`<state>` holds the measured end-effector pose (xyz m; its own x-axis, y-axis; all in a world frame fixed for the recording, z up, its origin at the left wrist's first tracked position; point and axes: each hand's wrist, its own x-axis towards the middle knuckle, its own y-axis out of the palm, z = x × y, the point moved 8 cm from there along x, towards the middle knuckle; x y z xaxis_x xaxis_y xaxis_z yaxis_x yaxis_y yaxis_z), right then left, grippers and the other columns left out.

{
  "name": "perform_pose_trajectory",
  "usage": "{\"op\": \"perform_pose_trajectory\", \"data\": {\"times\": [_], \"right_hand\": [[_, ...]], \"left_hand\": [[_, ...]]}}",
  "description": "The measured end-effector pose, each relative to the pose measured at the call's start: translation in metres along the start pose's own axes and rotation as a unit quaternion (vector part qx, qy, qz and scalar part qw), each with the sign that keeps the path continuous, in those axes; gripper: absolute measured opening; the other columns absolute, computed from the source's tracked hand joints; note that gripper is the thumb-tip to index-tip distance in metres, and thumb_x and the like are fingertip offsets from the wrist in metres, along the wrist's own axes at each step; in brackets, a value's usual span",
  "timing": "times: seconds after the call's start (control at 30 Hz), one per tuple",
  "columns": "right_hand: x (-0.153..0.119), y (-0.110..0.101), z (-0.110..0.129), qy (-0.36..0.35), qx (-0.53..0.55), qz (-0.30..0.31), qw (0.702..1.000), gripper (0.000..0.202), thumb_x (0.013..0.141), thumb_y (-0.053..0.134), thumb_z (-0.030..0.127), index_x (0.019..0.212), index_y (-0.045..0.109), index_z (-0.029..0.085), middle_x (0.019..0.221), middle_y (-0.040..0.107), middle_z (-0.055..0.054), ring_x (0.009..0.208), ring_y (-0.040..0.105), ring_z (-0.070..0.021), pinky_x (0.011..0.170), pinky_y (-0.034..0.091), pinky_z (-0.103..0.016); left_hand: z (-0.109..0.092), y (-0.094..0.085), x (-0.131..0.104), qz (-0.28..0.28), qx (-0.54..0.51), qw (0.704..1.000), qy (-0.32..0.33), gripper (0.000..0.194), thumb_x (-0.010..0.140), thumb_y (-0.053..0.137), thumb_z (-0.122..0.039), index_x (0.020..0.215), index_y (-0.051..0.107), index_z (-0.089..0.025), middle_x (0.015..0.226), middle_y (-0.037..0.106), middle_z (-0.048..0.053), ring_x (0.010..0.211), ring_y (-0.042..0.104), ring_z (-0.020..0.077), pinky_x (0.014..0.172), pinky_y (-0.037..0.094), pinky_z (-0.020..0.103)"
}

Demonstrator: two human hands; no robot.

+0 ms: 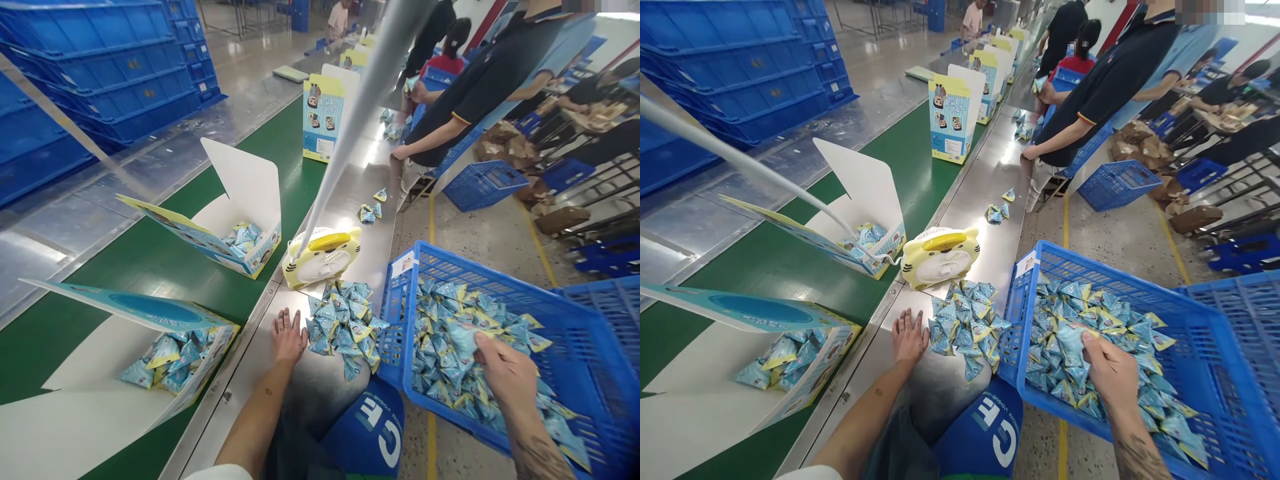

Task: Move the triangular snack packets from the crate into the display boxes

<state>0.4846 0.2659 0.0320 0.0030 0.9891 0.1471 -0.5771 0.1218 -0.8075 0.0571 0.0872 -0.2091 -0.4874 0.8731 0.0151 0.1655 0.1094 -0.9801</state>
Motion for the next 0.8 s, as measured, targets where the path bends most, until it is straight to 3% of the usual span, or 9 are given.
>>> {"op": "perform_pose_trajectory", "data": {"times": [0.07, 0.13, 0.17, 0.23, 0.3, 0.4, 0.53, 0.67, 0.8], "right_hand": [[-0.043, 0.016, 0.034, -0.004, 0.051, 0.055, 0.997, 0.054, 0.086, 0.055, 0.064, 0.053, 0.059, 0.021, 0.059, 0.065, -0.006, 0.057, 0.057, -0.0189, 0.058, 0.050, -0.030], [-0.098, 0.069, 0.074, -0.043, 0.096, 0.257, 0.961, 0.049, 0.090, 0.055, 0.058, 0.061, 0.068, 0.021, 0.078, 0.074, -0.007, 0.078, 0.068, -0.0222, 0.080, 0.058, -0.034], [-0.125, 0.092, 0.087, -0.044, 0.121, 0.314, 0.941, 0.050, 0.095, 0.049, 0.055, 0.066, 0.071, 0.021, 0.084, 0.075, -0.007, 0.087, 0.070, -0.0228, 0.088, 0.057, -0.035], [-0.163, 0.132, 0.097, -0.029, 0.146, 0.340, 0.929, 0.056, 0.098, 0.044, 0.055, 0.061, 0.069, 0.021, 0.082, 0.074, -0.008, 0.089, 0.070, -0.0230, 0.087, 0.057, -0.036], [-0.185, 0.166, 0.087, -0.017, 0.134, 0.331, 0.934, 0.055, 0.097, 0.046, 0.056, 0.065, 0.073, 0.021, 0.103, 0.075, -0.011, 0.105, 0.069, -0.0255, 0.094, 0.057, -0.039], [-0.195, 0.204, 0.051, -0.005, 0.074, 0.295, 0.953, 0.047, 0.093, 0.052, 0.055, 0.078, 0.082, 0.022, 0.137, 0.066, -0.013, 0.135, 0.057, -0.0320, 0.110, 0.049, -0.050], [-0.193, 0.245, 0.015, -0.028, 0.018, 0.298, 0.954, 0.045, 0.090, 0.054, 0.055, 0.082, 0.084, 0.023, 0.125, 0.072, -0.015, 0.128, 0.063, -0.0343, 0.109, 0.050, -0.055], [-0.188, 0.268, 0.015, -0.077, -0.006, 0.310, 0.948, 0.045, 0.085, 0.055, 0.058, 0.084, 0.085, 0.025, 0.121, 0.074, -0.013, 0.119, 0.068, -0.0344, 0.102, 0.056, -0.052], [-0.192, 0.272, 0.032, -0.097, 0.003, 0.360, 0.928, 0.045, 0.082, 0.056, 0.060, 0.080, 0.085, 0.026, 0.121, 0.075, -0.012, 0.116, 0.069, -0.0359, 0.100, 0.057, -0.052]], "left_hand": [[0.000, -0.002, -0.001, -0.001, -0.005, 1.000, 0.004, 0.059, 0.094, 0.050, -0.038, 0.151, 0.052, -0.021, 0.160, 0.038, 0.020, 0.148, 0.035, 0.0368, 0.122, 0.024, 0.058], [0.000, -0.003, -0.002, -0.006, -0.010, 1.000, 0.004, 0.058, 0.095, 0.049, -0.037, 0.150, 0.052, -0.020, 0.161, 0.038, 0.020, 0.148, 0.035, 0.0368, 0.122, 0.024, 0.058], [0.001, -0.003, -0.002, -0.008, -0.014, 1.000, 0.003, 0.058, 0.095, 0.049, -0.038, 0.150, 0.052, -0.020, 0.161, 0.037, 0.020, 0.148, 0.034, 0.0368, 0.122, 0.024, 0.058], [0.002, 0.000, -0.002, -0.011, -0.025, 1.000, 0.004, 0.059, 0.095, 0.049, -0.038, 0.151, 0.052, -0.019, 0.161, 0.037, 0.021, 0.149, 0.034, 0.0372, 0.123, 0.023, 0.058], [0.002, 0.005, 0.000, -0.006, -0.039, 0.999, 0.005, 0.060, 0.095, 0.050, -0.038, 0.152, 0.050, -0.019, 0.161, 0.036, 0.021, 0.150, 0.032, 0.0377, 0.123, 0.021, 0.059], [0.003, 0.012, 0.004, 0.017, -0.054, 0.998, -0.007, 0.061, 0.094, 0.050, -0.040, 0.152, 0.050, -0.019, 0.162, 0.035, 0.021, 0.151, 0.030, 0.0381, 0.123, 0.020, 0.060], [0.003, 0.016, 0.006, 0.054, -0.076, 0.996, -0.013, 0.064, 0.094, 0.052, -0.045, 0.153, 0.048, -0.021, 0.162, 0.035, 0.020, 0.151, 0.030, 0.0362, 0.124, 0.021, 0.059], [0.006, 0.014, 0.009, 0.034, -0.085, 0.996, -0.004, 0.064, 0.095, 0.050, -0.049, 0.153, 0.047, -0.021, 0.163, 0.035, 0.019, 0.151, 0.030, 0.0356, 0.123, 0.020, 0.059], [0.008, 0.008, 0.006, 0.001, -0.085, 0.996, -0.004, 0.064, 0.095, 0.049, -0.049, 0.152, 0.047, -0.021, 0.161, 0.037, 0.018, 0.150, 0.030, 0.0354, 0.123, 0.020, 0.059]]}}
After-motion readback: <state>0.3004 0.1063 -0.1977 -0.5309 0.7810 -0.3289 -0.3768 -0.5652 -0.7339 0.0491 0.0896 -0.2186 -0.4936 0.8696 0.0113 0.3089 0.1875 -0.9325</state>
